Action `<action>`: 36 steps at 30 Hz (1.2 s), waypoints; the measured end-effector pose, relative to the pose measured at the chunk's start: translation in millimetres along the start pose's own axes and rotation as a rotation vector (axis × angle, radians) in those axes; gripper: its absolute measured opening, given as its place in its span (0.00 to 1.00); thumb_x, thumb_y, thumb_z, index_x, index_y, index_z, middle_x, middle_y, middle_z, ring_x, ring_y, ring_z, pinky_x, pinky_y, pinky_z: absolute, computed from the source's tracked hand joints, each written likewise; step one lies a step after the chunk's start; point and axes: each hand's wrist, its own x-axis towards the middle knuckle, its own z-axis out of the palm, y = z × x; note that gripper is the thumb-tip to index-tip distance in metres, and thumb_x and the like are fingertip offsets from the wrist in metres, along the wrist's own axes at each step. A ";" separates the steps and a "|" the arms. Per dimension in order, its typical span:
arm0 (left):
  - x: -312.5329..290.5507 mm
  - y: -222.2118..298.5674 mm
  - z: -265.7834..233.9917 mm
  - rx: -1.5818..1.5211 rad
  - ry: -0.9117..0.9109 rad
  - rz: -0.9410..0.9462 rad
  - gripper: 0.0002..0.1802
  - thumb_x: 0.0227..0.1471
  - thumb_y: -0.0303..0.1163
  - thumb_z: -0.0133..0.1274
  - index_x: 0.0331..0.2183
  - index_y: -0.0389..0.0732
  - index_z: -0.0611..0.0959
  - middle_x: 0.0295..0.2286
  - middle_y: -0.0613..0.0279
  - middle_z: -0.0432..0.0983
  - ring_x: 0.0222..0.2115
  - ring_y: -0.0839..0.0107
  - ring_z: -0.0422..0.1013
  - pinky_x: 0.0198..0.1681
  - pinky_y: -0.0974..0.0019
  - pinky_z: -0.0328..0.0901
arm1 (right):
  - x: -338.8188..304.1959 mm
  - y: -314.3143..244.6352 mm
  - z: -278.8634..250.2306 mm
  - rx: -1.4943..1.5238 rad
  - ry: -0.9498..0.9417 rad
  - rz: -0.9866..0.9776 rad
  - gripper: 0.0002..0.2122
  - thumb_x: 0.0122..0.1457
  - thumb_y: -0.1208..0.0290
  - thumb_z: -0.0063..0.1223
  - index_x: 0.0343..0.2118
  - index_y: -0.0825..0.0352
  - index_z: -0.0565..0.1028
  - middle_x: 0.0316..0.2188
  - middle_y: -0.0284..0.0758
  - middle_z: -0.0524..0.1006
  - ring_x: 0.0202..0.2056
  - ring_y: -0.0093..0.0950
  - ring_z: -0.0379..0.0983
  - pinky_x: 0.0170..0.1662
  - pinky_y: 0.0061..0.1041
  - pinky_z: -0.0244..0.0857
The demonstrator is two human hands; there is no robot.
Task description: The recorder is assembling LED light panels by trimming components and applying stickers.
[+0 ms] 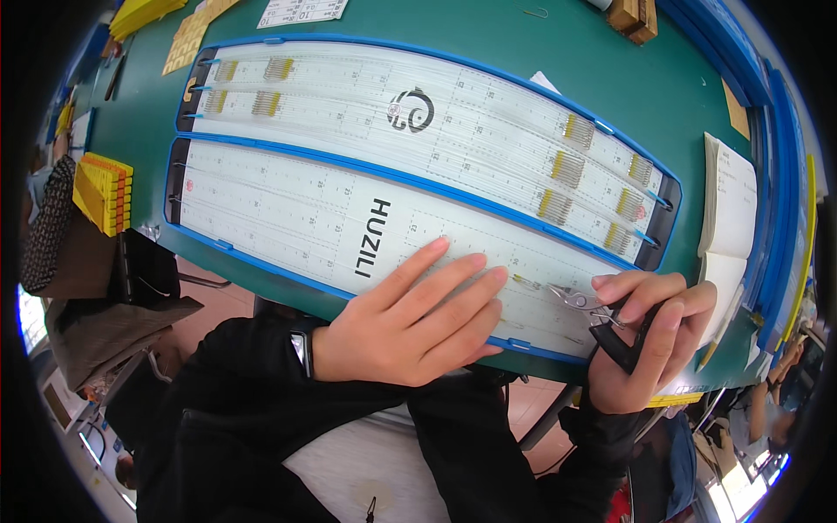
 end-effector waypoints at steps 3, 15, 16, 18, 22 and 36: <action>-0.2 0.3 0.9 0.004 -0.002 0.000 0.21 0.48 0.44 0.63 0.39 0.40 0.81 0.44 0.55 0.79 0.47 0.57 0.74 0.54 0.50 0.67 | 0.9 1.7 0.4 -0.005 -0.026 0.008 0.08 0.68 0.70 0.40 0.36 0.67 0.56 0.26 0.42 0.71 0.30 0.36 0.77 0.43 0.38 0.72; 1.6 -0.1 2.2 0.032 0.011 0.017 0.16 0.53 0.42 0.56 0.35 0.39 0.81 0.45 0.55 0.77 0.47 0.61 0.73 0.55 0.52 0.66 | 0.8 1.9 1.3 0.011 -0.016 0.014 0.08 0.67 0.72 0.40 0.36 0.67 0.56 0.25 0.42 0.72 0.31 0.35 0.77 0.43 0.37 0.72; 1.8 0.0 1.8 0.026 0.007 0.017 0.16 0.53 0.42 0.56 0.35 0.39 0.81 0.45 0.55 0.78 0.47 0.61 0.73 0.55 0.52 0.66 | 1.0 1.0 1.5 -0.004 -0.023 0.021 0.08 0.67 0.72 0.40 0.36 0.68 0.56 0.25 0.42 0.72 0.31 0.35 0.77 0.43 0.37 0.72; 1.9 0.2 1.1 0.019 0.000 0.016 0.16 0.53 0.43 0.57 0.35 0.39 0.81 0.45 0.55 0.78 0.48 0.61 0.73 0.55 0.52 0.66 | 0.9 0.4 1.8 -0.011 -0.025 0.027 0.07 0.67 0.72 0.40 0.36 0.68 0.56 0.25 0.42 0.72 0.31 0.35 0.78 0.43 0.36 0.72; 1.3 0.6 0.3 0.023 -0.010 0.008 0.16 0.52 0.43 0.58 0.35 0.39 0.81 0.45 0.55 0.78 0.48 0.62 0.73 0.56 0.52 0.66 | 0.5 0.9 2.4 0.032 0.005 0.015 0.07 0.67 0.74 0.40 0.36 0.68 0.56 0.25 0.41 0.72 0.31 0.35 0.78 0.43 0.35 0.72; -0.2 -0.1 1.5 0.007 -0.011 0.018 0.21 0.47 0.44 0.62 0.38 0.39 0.81 0.43 0.53 0.79 0.46 0.56 0.75 0.54 0.48 0.66 | 0.7 0.3 1.9 -0.023 -0.010 0.048 0.07 0.67 0.74 0.41 0.35 0.68 0.56 0.22 0.39 0.70 0.27 0.31 0.76 0.39 0.32 0.72</action>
